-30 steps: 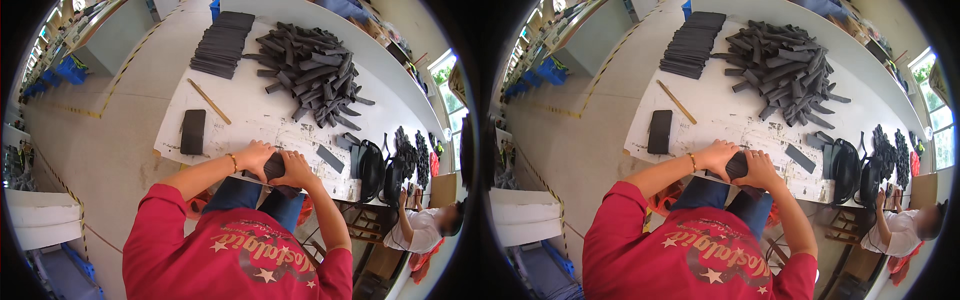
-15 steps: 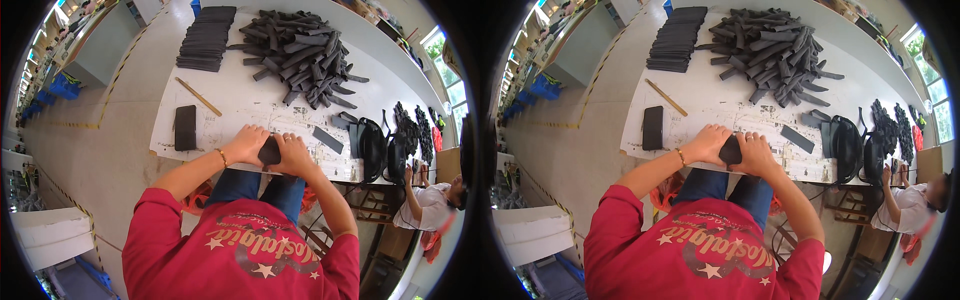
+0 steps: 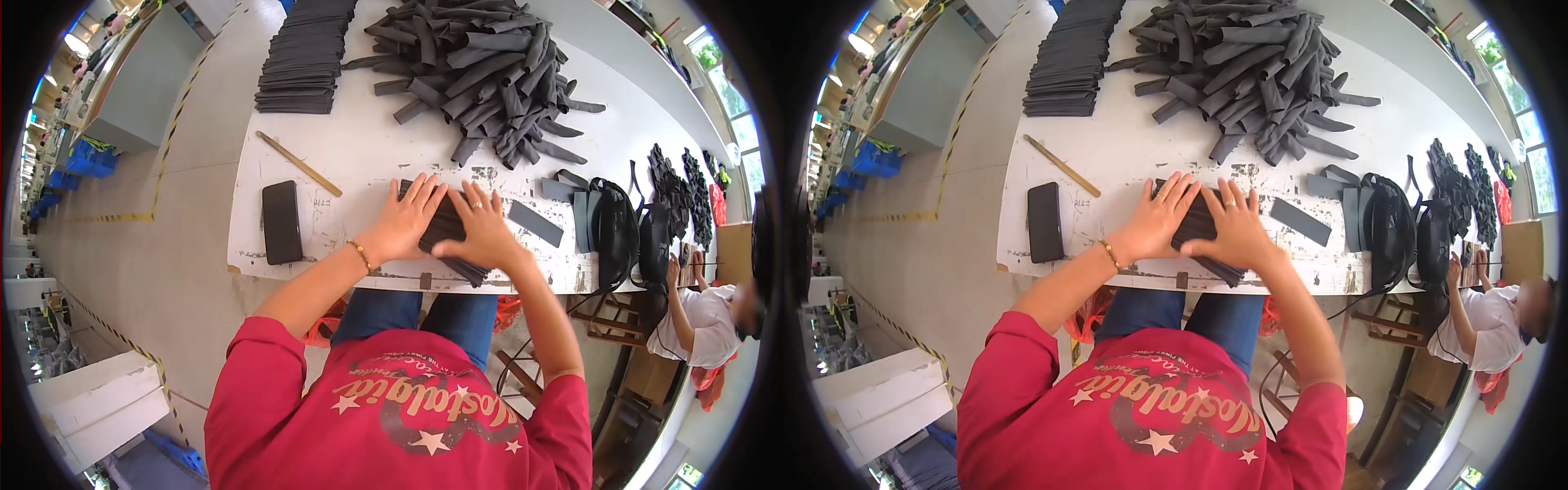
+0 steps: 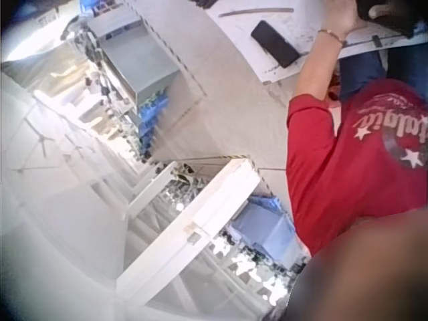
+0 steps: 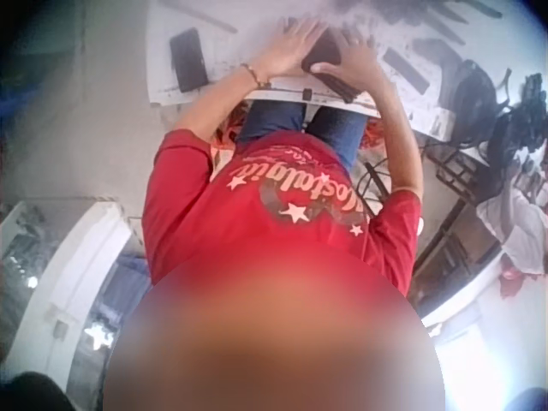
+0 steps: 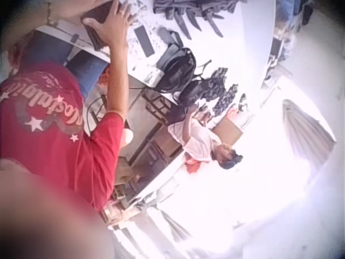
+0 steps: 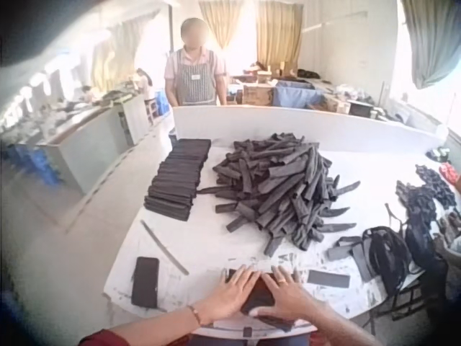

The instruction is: Preparing and sorting gray foam strips for assembly at a factory workbench.

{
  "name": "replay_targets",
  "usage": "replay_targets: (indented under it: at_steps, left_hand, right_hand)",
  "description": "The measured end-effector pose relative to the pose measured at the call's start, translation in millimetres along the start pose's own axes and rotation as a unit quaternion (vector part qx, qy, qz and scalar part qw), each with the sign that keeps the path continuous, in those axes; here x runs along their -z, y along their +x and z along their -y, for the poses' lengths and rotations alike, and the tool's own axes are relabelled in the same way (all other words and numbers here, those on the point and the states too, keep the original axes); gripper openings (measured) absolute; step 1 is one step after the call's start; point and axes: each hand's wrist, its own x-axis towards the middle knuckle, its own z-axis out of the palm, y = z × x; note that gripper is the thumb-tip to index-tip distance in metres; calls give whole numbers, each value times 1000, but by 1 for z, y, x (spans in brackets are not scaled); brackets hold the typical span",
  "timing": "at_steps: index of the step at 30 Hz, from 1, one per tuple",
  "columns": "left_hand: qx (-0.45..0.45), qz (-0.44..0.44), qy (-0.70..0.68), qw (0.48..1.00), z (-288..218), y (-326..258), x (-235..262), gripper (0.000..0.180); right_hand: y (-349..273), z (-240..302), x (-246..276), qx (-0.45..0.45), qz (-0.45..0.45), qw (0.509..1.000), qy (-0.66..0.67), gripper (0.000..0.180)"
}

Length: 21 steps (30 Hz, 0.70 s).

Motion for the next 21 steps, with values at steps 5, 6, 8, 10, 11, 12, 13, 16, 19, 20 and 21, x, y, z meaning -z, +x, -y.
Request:
replay_targets:
  at_steps: [5,6,8,10,11,12,13,16,19,20,21]
  left_hand:
    - [37,36,26,998,2,-6,7,126]
    - [44,21,20,999,3,-10,9,126]
    - [24,32,22,999,-1,1,7,126]
    - [12,43,33,998,2,9,4,127]
    - [6,44,24,999,7,15,-1,126]
    - [0,60,3,998,3,6,-5,125]
    - [-1,62,0,998,0,3,-1,125]
    - [29,42,-29,998,0,-1,9,127]
    - [-2,37,-15,999,-4,2,10,127]
    - [1,36,-16,999,-1,1,10,127]
    - [-6,39,6,999,-3,2,13,128]
  right_hand:
    - [45,22,85,33,-286,958,12,79]
    - [48,33,92,29,-336,941,13,76]
    - [56,20,10,-48,-179,982,35,72]
    - [63,3,-40,-118,-24,991,65,67]
    - [70,-9,-48,-78,-89,992,48,62]
    - [59,-9,-56,-46,-139,988,37,57]
    - [63,-17,-41,-40,-145,984,93,52]
    - [40,-38,3,-124,-281,816,490,45]
    - [-21,-72,-26,-123,-326,749,564,74]
    - [-27,-66,-48,-137,-322,736,580,79]
    - [-35,-59,-66,-155,-324,721,593,85]
